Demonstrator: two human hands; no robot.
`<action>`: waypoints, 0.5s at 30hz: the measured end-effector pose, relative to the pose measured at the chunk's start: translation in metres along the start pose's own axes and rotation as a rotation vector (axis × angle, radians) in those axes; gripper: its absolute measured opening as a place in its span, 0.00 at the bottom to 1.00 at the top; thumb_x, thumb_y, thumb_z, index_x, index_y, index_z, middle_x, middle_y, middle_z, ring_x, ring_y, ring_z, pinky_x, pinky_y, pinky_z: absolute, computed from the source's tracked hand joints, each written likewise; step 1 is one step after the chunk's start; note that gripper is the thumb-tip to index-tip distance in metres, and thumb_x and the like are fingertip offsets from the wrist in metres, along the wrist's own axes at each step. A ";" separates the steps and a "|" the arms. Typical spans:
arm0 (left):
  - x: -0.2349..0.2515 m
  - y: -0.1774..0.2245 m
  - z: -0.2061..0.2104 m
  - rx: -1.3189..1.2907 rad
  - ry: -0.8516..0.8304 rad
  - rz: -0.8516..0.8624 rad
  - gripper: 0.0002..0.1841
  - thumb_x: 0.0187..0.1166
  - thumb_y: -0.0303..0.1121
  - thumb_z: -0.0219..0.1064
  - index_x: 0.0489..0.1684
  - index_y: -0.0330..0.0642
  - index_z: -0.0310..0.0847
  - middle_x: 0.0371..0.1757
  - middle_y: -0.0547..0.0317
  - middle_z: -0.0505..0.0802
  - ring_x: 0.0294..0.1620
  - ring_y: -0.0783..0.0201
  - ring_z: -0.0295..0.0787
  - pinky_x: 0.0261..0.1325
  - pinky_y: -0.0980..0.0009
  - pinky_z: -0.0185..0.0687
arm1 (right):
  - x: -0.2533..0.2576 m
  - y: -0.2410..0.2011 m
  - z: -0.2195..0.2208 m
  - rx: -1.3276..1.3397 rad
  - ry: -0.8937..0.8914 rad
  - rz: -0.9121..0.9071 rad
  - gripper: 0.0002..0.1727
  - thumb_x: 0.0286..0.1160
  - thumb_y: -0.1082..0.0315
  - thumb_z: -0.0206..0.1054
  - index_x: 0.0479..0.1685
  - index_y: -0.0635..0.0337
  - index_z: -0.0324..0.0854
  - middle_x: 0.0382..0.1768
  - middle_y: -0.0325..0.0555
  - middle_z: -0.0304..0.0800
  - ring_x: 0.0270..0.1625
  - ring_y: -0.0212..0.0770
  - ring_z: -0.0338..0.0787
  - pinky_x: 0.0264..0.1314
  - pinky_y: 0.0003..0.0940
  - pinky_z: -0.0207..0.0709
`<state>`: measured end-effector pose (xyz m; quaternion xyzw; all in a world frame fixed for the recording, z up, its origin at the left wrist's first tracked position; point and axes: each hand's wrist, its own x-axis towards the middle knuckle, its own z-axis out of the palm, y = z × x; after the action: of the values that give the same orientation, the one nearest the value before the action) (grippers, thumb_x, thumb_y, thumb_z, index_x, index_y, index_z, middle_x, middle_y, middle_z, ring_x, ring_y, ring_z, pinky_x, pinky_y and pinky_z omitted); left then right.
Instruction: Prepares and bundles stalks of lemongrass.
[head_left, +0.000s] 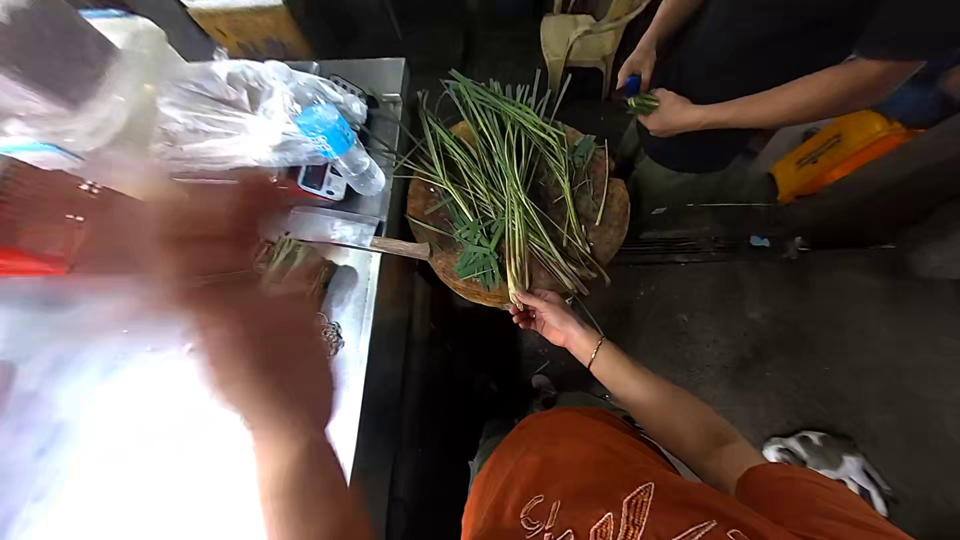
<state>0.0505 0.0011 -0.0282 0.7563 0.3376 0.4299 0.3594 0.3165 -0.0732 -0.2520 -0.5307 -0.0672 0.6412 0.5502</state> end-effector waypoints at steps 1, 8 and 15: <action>0.007 -0.026 0.051 -0.084 -0.081 -0.218 0.28 0.88 0.51 0.55 0.80 0.42 0.68 0.73 0.64 0.83 0.69 0.74 0.81 0.72 0.71 0.78 | -0.005 -0.002 0.000 -0.047 -0.037 -0.019 0.12 0.91 0.64 0.58 0.54 0.65 0.77 0.33 0.45 0.92 0.31 0.34 0.91 0.36 0.26 0.85; -0.011 -0.165 0.216 -0.550 -0.383 -0.948 0.17 0.92 0.37 0.55 0.67 0.33 0.76 0.40 0.50 0.92 0.33 0.62 0.90 0.40 0.65 0.89 | -0.035 0.021 -0.017 -0.484 -0.287 -0.087 0.16 0.90 0.63 0.60 0.56 0.70 0.80 0.37 0.45 0.93 0.35 0.34 0.92 0.41 0.30 0.87; -0.043 -0.139 0.166 -0.487 -0.350 -1.019 0.18 0.89 0.24 0.55 0.75 0.35 0.67 0.42 0.48 0.91 0.32 0.60 0.90 0.37 0.68 0.89 | -0.033 0.023 -0.059 -0.814 -0.292 -0.198 0.19 0.91 0.61 0.58 0.63 0.69 0.81 0.52 0.54 0.91 0.46 0.39 0.91 0.53 0.35 0.84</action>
<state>0.1534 -0.0047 -0.2237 0.4541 0.4858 0.1371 0.7341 0.3410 -0.1369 -0.2726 -0.5989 -0.4418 0.5749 0.3401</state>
